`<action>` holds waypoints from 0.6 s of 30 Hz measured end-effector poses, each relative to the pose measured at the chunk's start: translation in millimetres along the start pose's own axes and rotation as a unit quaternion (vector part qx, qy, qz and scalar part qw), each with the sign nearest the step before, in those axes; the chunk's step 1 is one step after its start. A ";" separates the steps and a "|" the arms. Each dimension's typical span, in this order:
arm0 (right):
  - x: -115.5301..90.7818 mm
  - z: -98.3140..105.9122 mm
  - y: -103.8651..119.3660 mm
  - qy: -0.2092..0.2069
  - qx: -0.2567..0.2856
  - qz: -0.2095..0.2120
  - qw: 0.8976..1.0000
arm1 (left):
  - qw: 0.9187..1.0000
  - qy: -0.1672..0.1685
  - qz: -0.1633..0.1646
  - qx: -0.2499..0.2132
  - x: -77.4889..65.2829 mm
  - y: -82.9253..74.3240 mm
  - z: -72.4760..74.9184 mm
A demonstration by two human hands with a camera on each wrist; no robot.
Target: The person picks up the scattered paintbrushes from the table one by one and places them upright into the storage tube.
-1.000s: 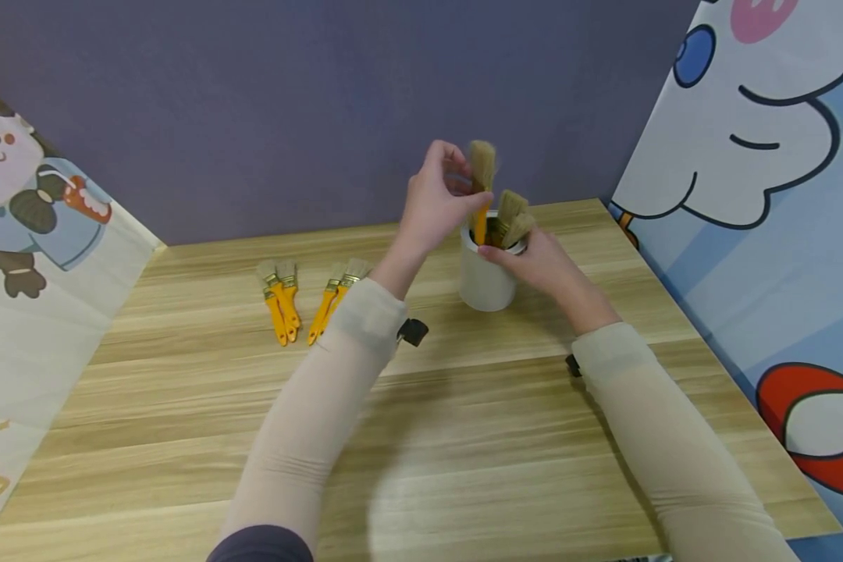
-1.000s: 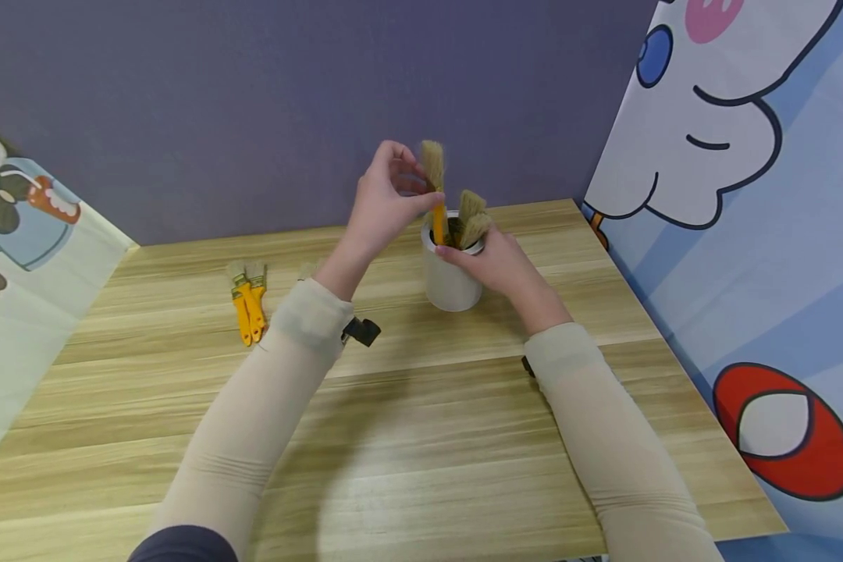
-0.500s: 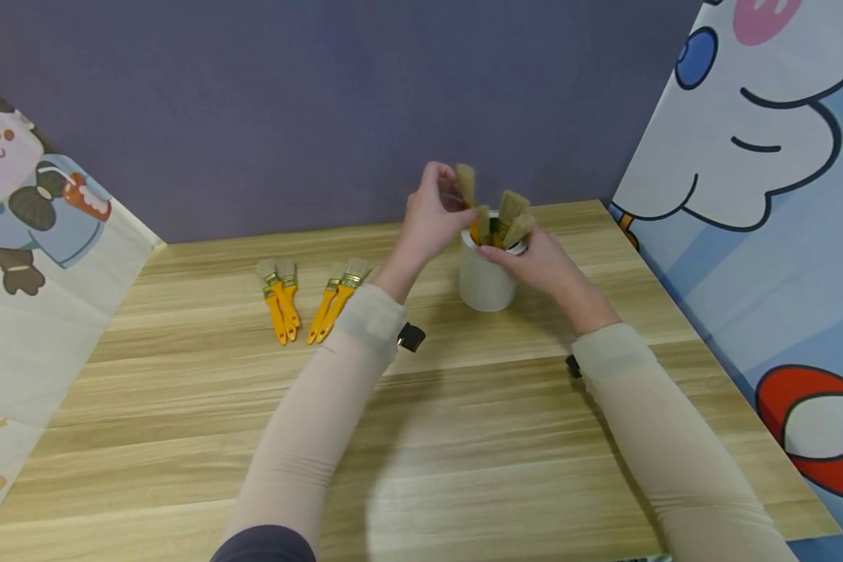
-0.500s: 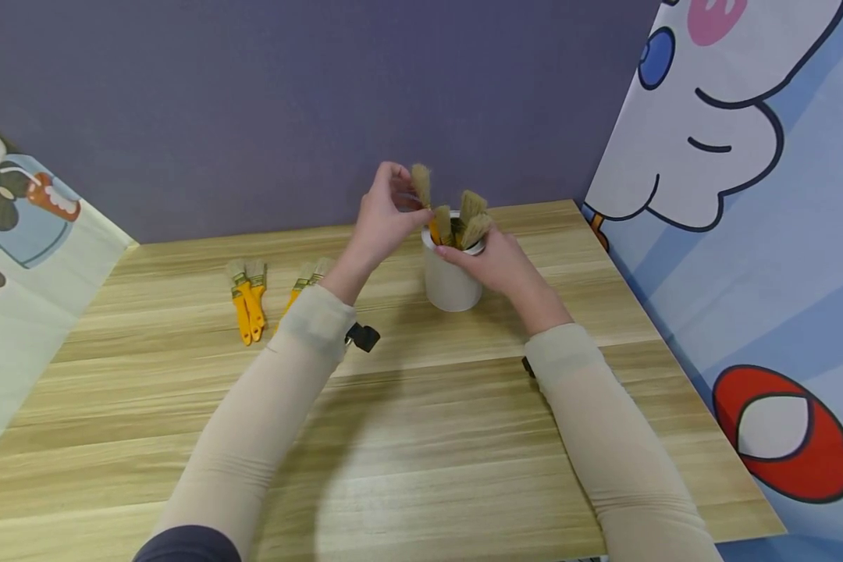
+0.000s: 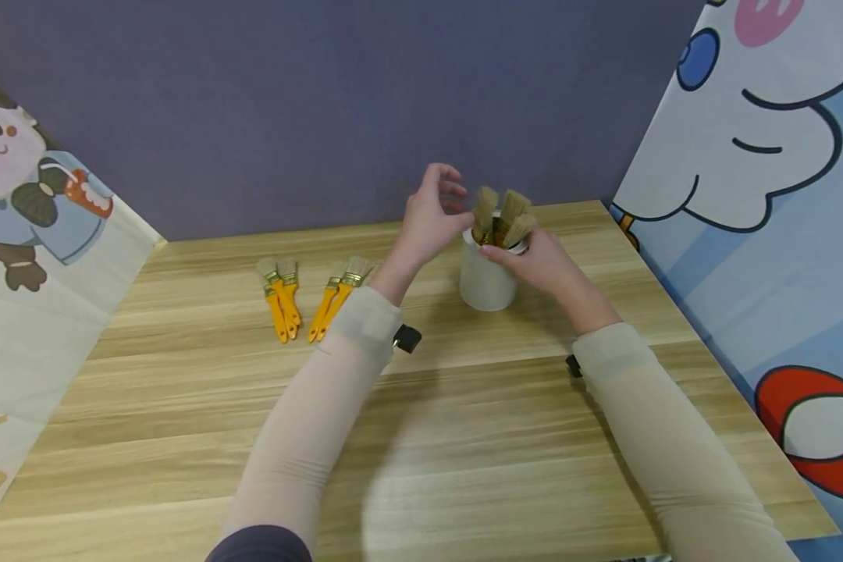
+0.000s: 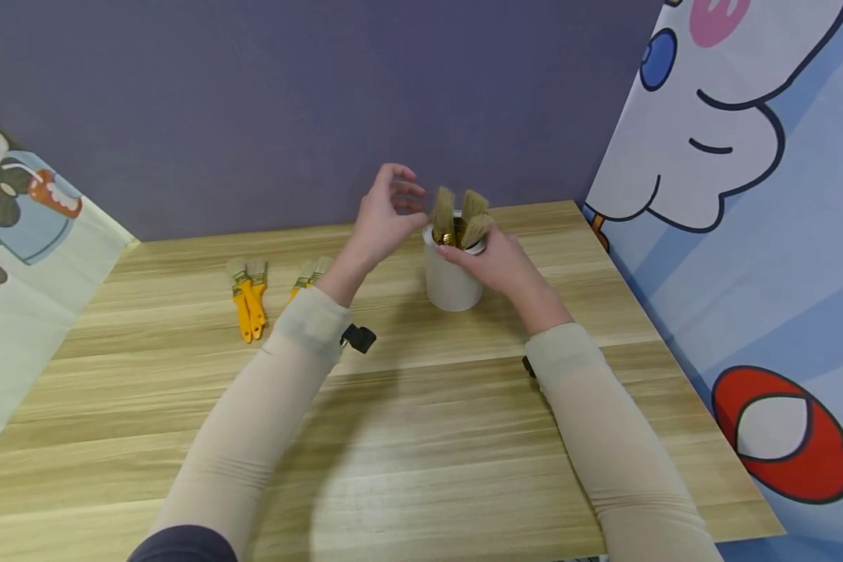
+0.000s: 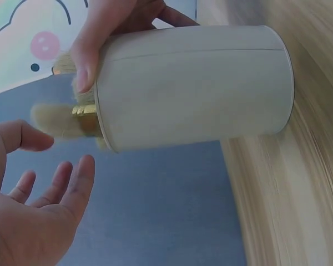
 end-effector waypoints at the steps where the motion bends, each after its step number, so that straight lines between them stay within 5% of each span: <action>1: 0.3 0.0 -0.3 0.000 -0.001 -0.001 1.000 | 1.000 0.001 -0.003 0.003 -0.6 -0.4 1.0; 10: 0.7 0.3 0.7 -0.011 -0.003 0.001 1.000 | 1.000 -0.016 0.011 0.017 -2.4 8.1 29.4; 18: 1.0 0.4 -0.7 -0.005 -0.013 -0.010 1.000 | 0.995 -0.026 0.053 0.075 -7.6 18.8 83.9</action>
Point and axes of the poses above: each hand's wrist, its own x-axis towards the middle knuckle, its own z-axis out of the back of the hand, y = z × x, the point moved 6 cm from there along x, towards the middle knuckle, and after that the axes turned 4 degrees about -x, right-handed, at the moved point
